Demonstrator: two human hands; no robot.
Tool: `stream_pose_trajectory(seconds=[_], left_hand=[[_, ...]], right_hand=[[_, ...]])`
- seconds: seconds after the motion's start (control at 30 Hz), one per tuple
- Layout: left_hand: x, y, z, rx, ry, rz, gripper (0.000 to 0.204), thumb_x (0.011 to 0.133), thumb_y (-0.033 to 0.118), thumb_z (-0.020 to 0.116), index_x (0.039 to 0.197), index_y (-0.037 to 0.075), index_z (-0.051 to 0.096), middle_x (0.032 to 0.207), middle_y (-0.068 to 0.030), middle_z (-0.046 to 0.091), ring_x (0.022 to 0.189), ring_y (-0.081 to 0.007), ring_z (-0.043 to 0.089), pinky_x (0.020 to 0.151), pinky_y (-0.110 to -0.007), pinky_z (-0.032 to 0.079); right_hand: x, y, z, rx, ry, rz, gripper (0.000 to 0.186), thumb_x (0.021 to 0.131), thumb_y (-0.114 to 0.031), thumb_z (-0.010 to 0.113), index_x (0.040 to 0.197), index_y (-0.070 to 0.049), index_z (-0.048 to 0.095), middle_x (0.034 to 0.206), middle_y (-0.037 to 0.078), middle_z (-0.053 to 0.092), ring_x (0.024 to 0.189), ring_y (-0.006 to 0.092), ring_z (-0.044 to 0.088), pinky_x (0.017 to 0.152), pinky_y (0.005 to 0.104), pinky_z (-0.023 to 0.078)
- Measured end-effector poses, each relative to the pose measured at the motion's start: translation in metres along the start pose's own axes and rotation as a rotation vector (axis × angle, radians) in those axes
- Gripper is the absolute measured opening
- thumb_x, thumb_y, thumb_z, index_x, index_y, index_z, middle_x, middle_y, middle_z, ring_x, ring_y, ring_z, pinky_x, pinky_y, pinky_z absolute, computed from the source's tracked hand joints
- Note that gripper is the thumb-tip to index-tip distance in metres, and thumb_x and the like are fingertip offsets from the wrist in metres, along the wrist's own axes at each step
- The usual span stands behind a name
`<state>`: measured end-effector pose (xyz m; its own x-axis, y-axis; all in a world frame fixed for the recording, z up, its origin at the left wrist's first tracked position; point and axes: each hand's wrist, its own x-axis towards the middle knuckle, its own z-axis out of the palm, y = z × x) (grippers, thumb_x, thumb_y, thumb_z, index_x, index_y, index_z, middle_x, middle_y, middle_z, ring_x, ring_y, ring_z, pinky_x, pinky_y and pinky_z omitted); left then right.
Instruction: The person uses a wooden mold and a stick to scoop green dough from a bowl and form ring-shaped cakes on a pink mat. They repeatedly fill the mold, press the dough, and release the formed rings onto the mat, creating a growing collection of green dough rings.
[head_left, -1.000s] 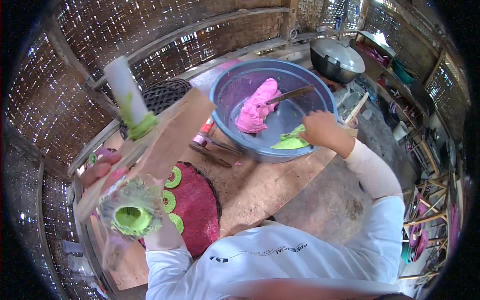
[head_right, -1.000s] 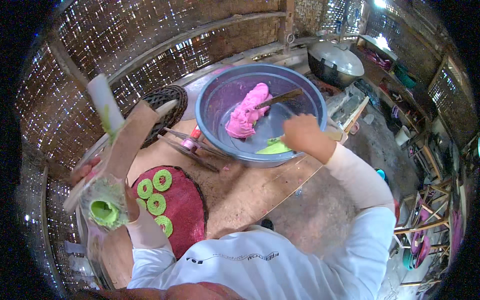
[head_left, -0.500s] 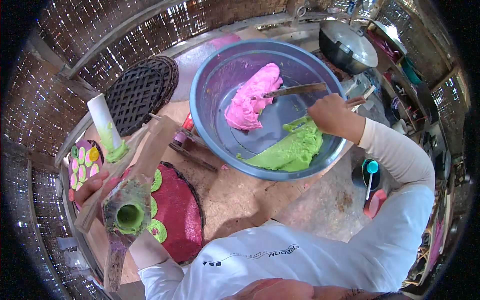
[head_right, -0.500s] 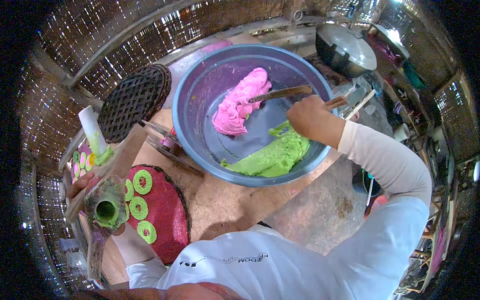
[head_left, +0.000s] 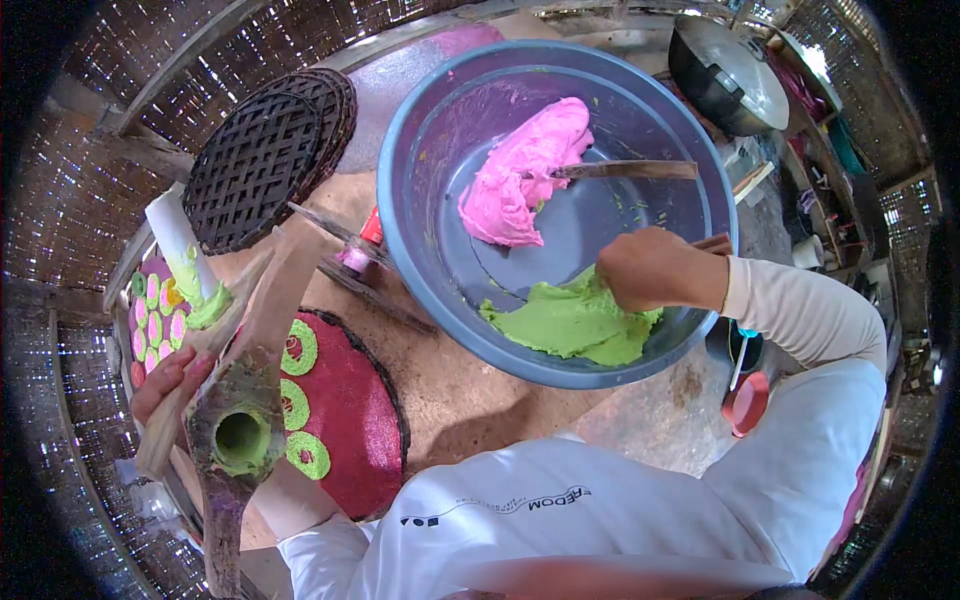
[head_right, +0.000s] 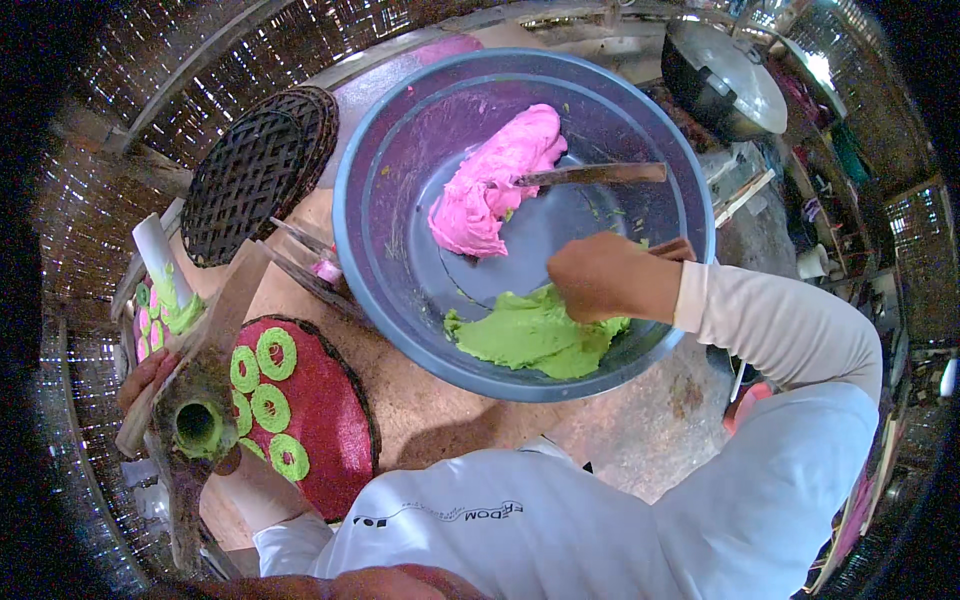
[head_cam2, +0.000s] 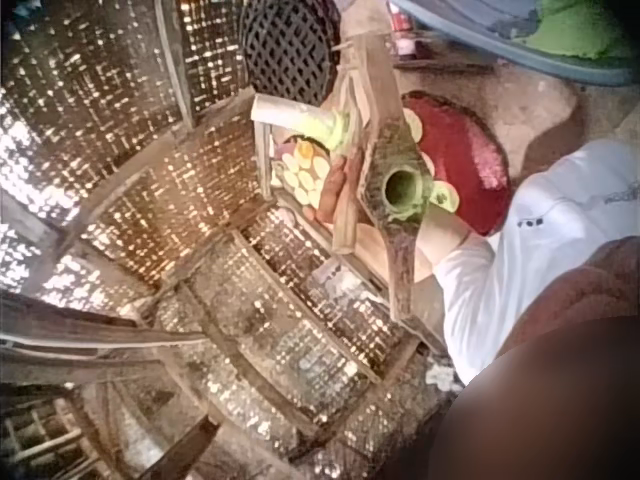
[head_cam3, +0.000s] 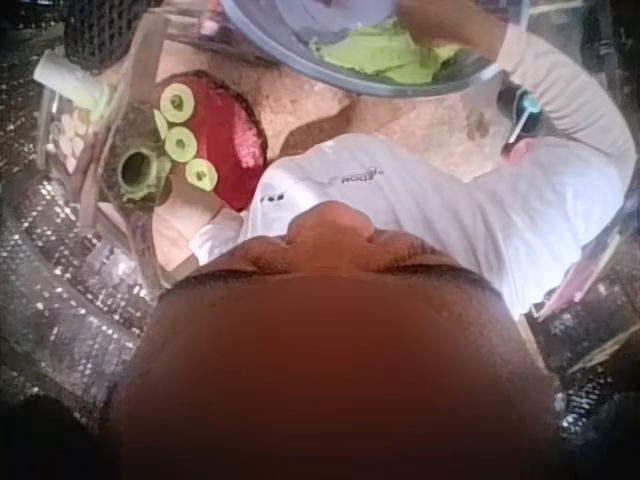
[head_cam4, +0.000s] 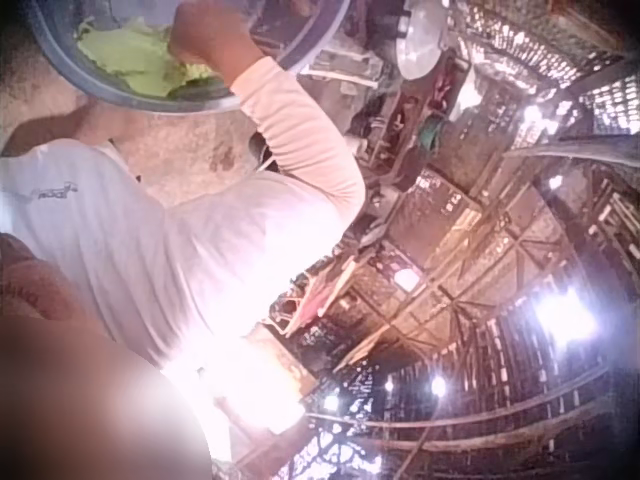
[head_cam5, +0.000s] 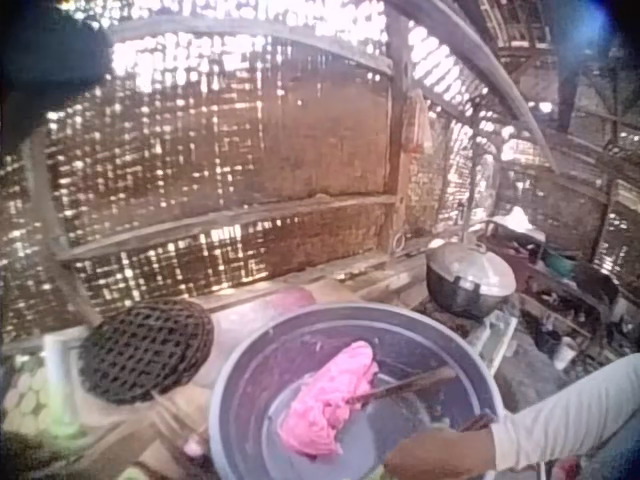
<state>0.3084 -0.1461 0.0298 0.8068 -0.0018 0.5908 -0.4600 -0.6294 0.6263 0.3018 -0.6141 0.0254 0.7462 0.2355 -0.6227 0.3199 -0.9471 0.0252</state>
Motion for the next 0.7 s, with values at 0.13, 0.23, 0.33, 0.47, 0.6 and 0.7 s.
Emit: stream_pose_trajectory(seconds=[0.13, 0.23, 0.33, 0.47, 0.6, 0.7], left_hand=[[-0.005, -0.017, 0.009, 0.467, 0.070, 0.200, 0.019, 0.076, 0.003, 0.063, 0.093, 0.000, 0.056, 0.083, -0.0127, 0.060, 0.076, -0.0182, 0.061, 0.080, -0.033, 0.049], [-0.005, -0.036, 0.008, 0.175, 0.177, 0.008, 0.024, 0.069, -0.001, 0.071, 0.087, 0.005, 0.056, 0.079, -0.0070, 0.058, 0.075, -0.0164, 0.060, 0.081, -0.035, 0.046], [-0.003, -0.028, 0.029, -0.092, 0.362, 0.037, 0.025, 0.069, -0.002, 0.070, 0.088, 0.005, 0.055, 0.083, -0.0065, 0.056, 0.079, -0.0169, 0.059, 0.081, -0.035, 0.047], [-0.002, -0.042, 0.019, -0.059, 0.263, 0.139, 0.026, 0.068, 0.000, 0.072, 0.089, 0.004, 0.056, 0.088, -0.0072, 0.051, 0.083, -0.0175, 0.057, 0.078, -0.032, 0.047], [0.006, 0.019, 0.038, 0.272, 0.276, 0.467, 0.028, 0.070, 0.010, 0.072, 0.093, 0.002, 0.058, 0.090, -0.0067, 0.047, 0.084, -0.0181, 0.055, 0.077, -0.028, 0.047], [0.009, 0.033, 0.040, 0.251, 0.274, 0.454, 0.026, 0.074, 0.011, 0.067, 0.094, 0.000, 0.056, 0.088, -0.0092, 0.050, 0.081, -0.0185, 0.057, 0.073, -0.027, 0.050]], right_hand=[[0.010, -0.019, 0.000, 0.070, 0.000, -0.042, 0.019, 0.063, -0.009, 0.058, 0.078, 0.002, 0.064, 0.077, 0.021, 0.063, 0.072, 0.0354, 0.064, 0.062, 0.0427, 0.051], [0.008, -0.030, 0.002, 0.112, 0.042, -0.068, 0.018, 0.063, -0.010, 0.058, 0.076, 0.002, 0.063, 0.075, 0.022, 0.063, 0.070, 0.0357, 0.064, 0.061, 0.0428, 0.051], [-0.001, -0.035, 0.004, 0.127, 0.126, -0.112, 0.016, 0.064, -0.011, 0.057, 0.073, 0.000, 0.063, 0.072, 0.021, 0.062, 0.067, 0.0355, 0.063, 0.059, 0.0435, 0.050], [-0.032, -0.036, -0.014, 0.073, 0.261, -0.207, 0.011, 0.063, -0.009, 0.057, 0.070, -0.004, 0.063, 0.063, 0.016, 0.061, 0.060, 0.0322, 0.062, 0.054, 0.0411, 0.048], [-0.046, -0.051, -0.032, -0.091, 0.351, -0.286, 0.011, 0.064, -0.011, 0.058, 0.071, -0.004, 0.062, 0.059, 0.014, 0.060, 0.056, 0.0270, 0.062, 0.049, 0.0383, 0.047], [-0.012, -0.053, -0.004, -0.203, 0.501, -0.369, 0.012, 0.065, -0.012, 0.058, 0.073, -0.004, 0.062, 0.059, 0.013, 0.060, 0.056, 0.0250, 0.063, 0.048, 0.0375, 0.047]])
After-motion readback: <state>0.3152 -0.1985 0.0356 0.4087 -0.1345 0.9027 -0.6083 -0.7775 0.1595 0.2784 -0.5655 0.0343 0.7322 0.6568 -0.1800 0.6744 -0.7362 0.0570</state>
